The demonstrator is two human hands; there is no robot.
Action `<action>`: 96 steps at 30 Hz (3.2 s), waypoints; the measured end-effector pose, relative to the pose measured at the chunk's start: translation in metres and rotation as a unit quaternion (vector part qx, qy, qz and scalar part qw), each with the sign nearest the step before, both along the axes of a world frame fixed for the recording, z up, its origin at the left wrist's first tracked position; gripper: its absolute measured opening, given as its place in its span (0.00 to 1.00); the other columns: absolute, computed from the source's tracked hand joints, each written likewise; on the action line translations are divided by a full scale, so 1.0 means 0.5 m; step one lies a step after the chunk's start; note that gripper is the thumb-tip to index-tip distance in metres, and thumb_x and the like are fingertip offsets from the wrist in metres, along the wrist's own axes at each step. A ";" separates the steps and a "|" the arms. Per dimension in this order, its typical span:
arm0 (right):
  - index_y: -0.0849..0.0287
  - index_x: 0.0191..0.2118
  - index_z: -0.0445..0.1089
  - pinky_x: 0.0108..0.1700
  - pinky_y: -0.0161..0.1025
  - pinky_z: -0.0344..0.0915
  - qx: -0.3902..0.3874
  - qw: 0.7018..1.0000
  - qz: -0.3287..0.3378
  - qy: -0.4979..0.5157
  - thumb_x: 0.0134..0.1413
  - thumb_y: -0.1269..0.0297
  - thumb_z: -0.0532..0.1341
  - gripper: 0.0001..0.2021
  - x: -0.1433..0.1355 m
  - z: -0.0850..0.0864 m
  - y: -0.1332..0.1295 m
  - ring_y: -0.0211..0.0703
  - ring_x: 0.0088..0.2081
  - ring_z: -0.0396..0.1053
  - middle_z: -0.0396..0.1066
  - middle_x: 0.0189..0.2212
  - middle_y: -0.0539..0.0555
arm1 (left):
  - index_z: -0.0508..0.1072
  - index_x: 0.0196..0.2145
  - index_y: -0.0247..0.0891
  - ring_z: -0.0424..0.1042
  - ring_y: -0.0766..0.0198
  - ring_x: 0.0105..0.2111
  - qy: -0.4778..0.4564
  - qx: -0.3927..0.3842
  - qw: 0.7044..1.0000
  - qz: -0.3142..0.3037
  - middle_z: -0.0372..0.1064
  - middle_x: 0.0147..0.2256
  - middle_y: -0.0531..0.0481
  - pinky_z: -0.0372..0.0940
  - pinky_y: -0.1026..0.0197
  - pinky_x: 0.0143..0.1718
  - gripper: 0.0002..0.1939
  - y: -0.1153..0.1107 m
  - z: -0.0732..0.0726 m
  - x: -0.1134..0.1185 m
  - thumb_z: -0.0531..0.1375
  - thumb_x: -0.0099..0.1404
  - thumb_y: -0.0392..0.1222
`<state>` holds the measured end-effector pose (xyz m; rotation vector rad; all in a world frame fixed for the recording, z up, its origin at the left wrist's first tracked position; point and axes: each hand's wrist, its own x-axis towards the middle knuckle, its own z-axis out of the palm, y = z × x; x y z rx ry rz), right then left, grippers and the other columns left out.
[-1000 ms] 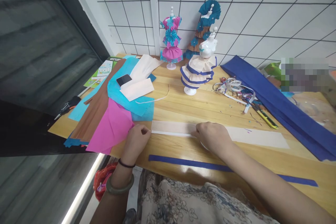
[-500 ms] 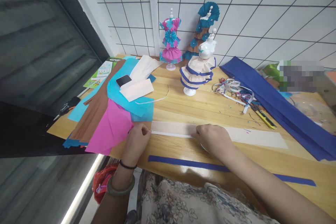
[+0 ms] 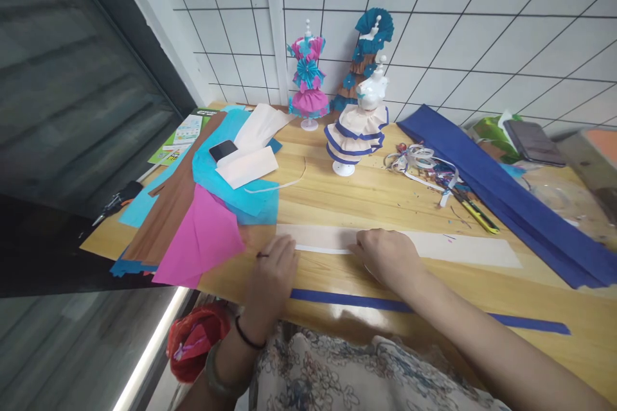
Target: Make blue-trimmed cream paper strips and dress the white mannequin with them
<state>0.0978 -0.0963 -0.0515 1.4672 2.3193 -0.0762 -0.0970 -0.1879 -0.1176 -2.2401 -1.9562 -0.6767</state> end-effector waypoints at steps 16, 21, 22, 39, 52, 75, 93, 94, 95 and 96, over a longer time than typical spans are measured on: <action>0.58 0.34 0.73 0.32 0.37 0.61 -0.070 0.996 -0.012 0.062 0.59 0.60 0.50 0.16 0.056 0.011 0.024 0.47 0.33 0.73 0.76 0.30 0.58 | 0.68 0.50 0.26 0.57 0.51 0.58 0.046 -0.089 0.995 0.003 0.62 0.54 0.36 0.61 0.51 0.55 0.21 -0.010 -0.035 0.022 0.49 0.67 0.45; 0.59 0.32 0.73 0.32 0.38 0.60 -0.075 0.995 -0.026 0.059 0.59 0.58 0.49 0.17 0.064 0.009 0.027 0.48 0.34 0.73 0.75 0.31 0.58 | 0.68 0.50 0.26 0.57 0.52 0.58 0.049 -0.086 0.995 -0.001 0.63 0.54 0.37 0.60 0.51 0.55 0.21 -0.011 -0.040 0.020 0.48 0.68 0.44; 0.60 0.32 0.73 0.32 0.38 0.60 -0.075 0.995 -0.030 0.054 0.59 0.58 0.50 0.17 0.065 0.008 0.028 0.49 0.34 0.73 0.75 0.31 0.59 | 0.68 0.50 0.26 0.57 0.52 0.58 0.045 -0.084 0.995 -0.002 0.63 0.54 0.37 0.60 0.51 0.55 0.21 -0.011 -0.041 0.019 0.47 0.68 0.44; 0.60 0.34 0.73 0.34 0.39 0.62 -0.052 0.997 -0.061 0.020 0.58 0.56 0.49 0.18 0.099 -0.001 0.017 0.49 0.35 0.73 0.75 0.32 0.60 | 0.68 0.50 0.29 0.58 0.52 0.58 0.068 -0.090 0.993 -0.024 0.63 0.54 0.40 0.56 0.47 0.57 0.19 -0.008 -0.028 -0.003 0.48 0.68 0.43; 0.59 0.34 0.73 0.34 0.40 0.60 -0.038 0.997 -0.071 0.019 0.60 0.58 0.48 0.18 0.112 -0.002 0.012 0.50 0.35 0.73 0.75 0.32 0.61 | 0.69 0.50 0.29 0.58 0.53 0.57 0.058 -0.099 0.992 -0.043 0.63 0.54 0.39 0.58 0.47 0.57 0.19 -0.004 -0.028 -0.013 0.45 0.69 0.39; 0.62 0.34 0.73 0.34 0.40 0.62 -0.053 0.995 -0.084 0.003 0.59 0.57 0.49 0.19 0.107 -0.022 0.026 0.52 0.35 0.73 0.75 0.32 0.63 | 0.69 0.49 0.28 0.61 0.53 0.56 0.080 -0.071 0.993 -0.050 0.65 0.53 0.41 0.58 0.48 0.56 0.19 -0.003 -0.030 -0.018 0.46 0.69 0.39; 0.63 0.35 0.73 0.35 0.43 0.64 -0.067 0.995 -0.069 -0.015 0.60 0.59 0.48 0.19 0.104 -0.031 0.036 0.56 0.37 0.73 0.75 0.33 0.65 | 0.70 0.47 0.27 0.63 0.52 0.53 0.088 -0.024 0.993 -0.068 0.68 0.51 0.40 0.59 0.47 0.54 0.16 -0.001 -0.030 -0.023 0.51 0.67 0.37; 0.63 0.35 0.73 0.35 0.43 0.64 -0.069 0.995 -0.066 -0.017 0.60 0.59 0.48 0.19 0.104 -0.032 0.037 0.56 0.37 0.73 0.75 0.33 0.65 | 0.70 0.48 0.28 0.63 0.52 0.53 0.088 -0.024 0.993 -0.070 0.67 0.51 0.40 0.59 0.47 0.54 0.16 -0.001 -0.031 -0.024 0.51 0.67 0.37; 0.63 0.36 0.73 0.35 0.44 0.64 -0.071 0.995 -0.063 -0.019 0.60 0.59 0.48 0.18 0.104 -0.032 0.039 0.56 0.37 0.73 0.74 0.34 0.66 | 0.69 0.48 0.28 0.63 0.52 0.53 0.087 -0.026 0.993 -0.070 0.67 0.51 0.40 0.59 0.47 0.54 0.16 -0.001 -0.031 -0.024 0.51 0.67 0.37; 0.64 0.36 0.73 0.35 0.44 0.64 -0.072 0.995 -0.061 -0.020 0.60 0.59 0.48 0.18 0.104 -0.032 0.040 0.56 0.37 0.73 0.74 0.34 0.66 | 0.69 0.48 0.28 0.63 0.52 0.54 0.086 -0.029 0.993 -0.069 0.67 0.51 0.40 0.59 0.47 0.54 0.15 -0.001 -0.031 -0.024 0.51 0.67 0.37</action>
